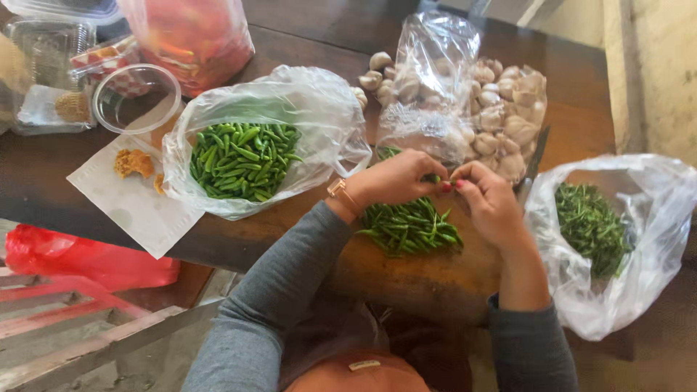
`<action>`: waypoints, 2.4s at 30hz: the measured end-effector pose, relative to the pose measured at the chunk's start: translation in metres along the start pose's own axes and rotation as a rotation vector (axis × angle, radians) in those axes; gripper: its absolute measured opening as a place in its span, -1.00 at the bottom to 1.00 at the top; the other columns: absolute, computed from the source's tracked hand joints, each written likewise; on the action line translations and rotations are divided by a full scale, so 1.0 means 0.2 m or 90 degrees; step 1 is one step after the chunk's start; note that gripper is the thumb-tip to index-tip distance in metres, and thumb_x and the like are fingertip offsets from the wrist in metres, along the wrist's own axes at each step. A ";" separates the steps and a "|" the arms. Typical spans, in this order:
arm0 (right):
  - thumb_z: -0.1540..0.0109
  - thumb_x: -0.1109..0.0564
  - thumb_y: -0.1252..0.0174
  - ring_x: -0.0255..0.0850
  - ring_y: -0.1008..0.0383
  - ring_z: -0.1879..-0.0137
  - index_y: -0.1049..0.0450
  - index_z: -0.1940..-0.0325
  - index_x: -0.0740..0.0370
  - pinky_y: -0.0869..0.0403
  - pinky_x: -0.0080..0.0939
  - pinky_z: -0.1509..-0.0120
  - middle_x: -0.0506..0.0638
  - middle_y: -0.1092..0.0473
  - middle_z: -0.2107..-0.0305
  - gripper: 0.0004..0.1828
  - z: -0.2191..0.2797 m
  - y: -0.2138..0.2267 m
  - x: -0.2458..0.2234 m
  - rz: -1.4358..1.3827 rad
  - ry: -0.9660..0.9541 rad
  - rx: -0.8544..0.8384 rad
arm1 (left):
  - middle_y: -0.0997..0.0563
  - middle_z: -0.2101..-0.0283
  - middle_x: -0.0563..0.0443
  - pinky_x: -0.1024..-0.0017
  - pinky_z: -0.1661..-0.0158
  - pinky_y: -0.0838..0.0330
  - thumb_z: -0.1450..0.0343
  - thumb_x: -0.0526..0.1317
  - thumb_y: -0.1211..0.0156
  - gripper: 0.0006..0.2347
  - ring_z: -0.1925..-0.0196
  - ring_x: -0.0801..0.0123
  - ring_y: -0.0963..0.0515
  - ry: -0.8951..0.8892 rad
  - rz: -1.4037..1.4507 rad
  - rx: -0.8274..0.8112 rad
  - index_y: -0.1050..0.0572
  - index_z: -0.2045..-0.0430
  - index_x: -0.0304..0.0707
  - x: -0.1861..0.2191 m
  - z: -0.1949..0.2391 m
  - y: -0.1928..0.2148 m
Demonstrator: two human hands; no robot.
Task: The person picks up chili peppers from one bag and removes their stems by hand, then places the stemmed peppers into another bag on a wooden table.
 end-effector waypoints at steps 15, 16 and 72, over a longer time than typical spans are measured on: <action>-0.38 0.28 0.00 -0.42 -0.19 0.42 -0.42 0.12 0.27 -0.23 -0.42 0.33 -0.13 -0.29 0.48 -0.92 0.12 0.04 -0.20 -0.376 0.053 -0.019 | -0.72 0.19 -0.09 0.36 0.05 -0.58 -0.50 -0.29 -0.23 -0.85 0.15 0.32 -0.67 -0.064 0.177 -0.054 -0.59 0.13 -0.38 0.15 0.01 0.05; -0.37 0.29 0.02 -0.40 -0.19 0.41 -0.41 0.12 0.25 -0.24 -0.42 0.31 -0.10 -0.31 0.46 -0.91 0.16 0.06 -0.22 -0.395 0.075 0.008 | -0.70 0.16 -0.08 0.39 0.06 -0.58 -0.52 -0.29 -0.21 -0.85 0.12 0.33 -0.66 -0.076 0.197 -0.024 -0.59 0.10 -0.36 0.18 0.01 0.08; -0.35 0.34 -0.23 -0.35 -0.51 0.26 -0.54 0.07 0.38 -0.50 -0.37 0.13 -0.01 -0.52 0.32 -0.92 0.14 0.03 -0.03 -0.135 0.063 0.079 | -0.71 0.24 0.02 0.56 0.13 -0.59 -0.49 -0.41 -0.21 -0.88 0.17 0.57 -0.70 0.079 0.186 0.117 -0.57 0.13 -0.40 0.04 0.15 -0.09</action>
Point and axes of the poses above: each hand's wrist, its own z-axis away from the middle knuckle, its own y-axis out of the back of the hand, x = y × z, the point moved 6 cm from there along -z, towards the middle knuckle
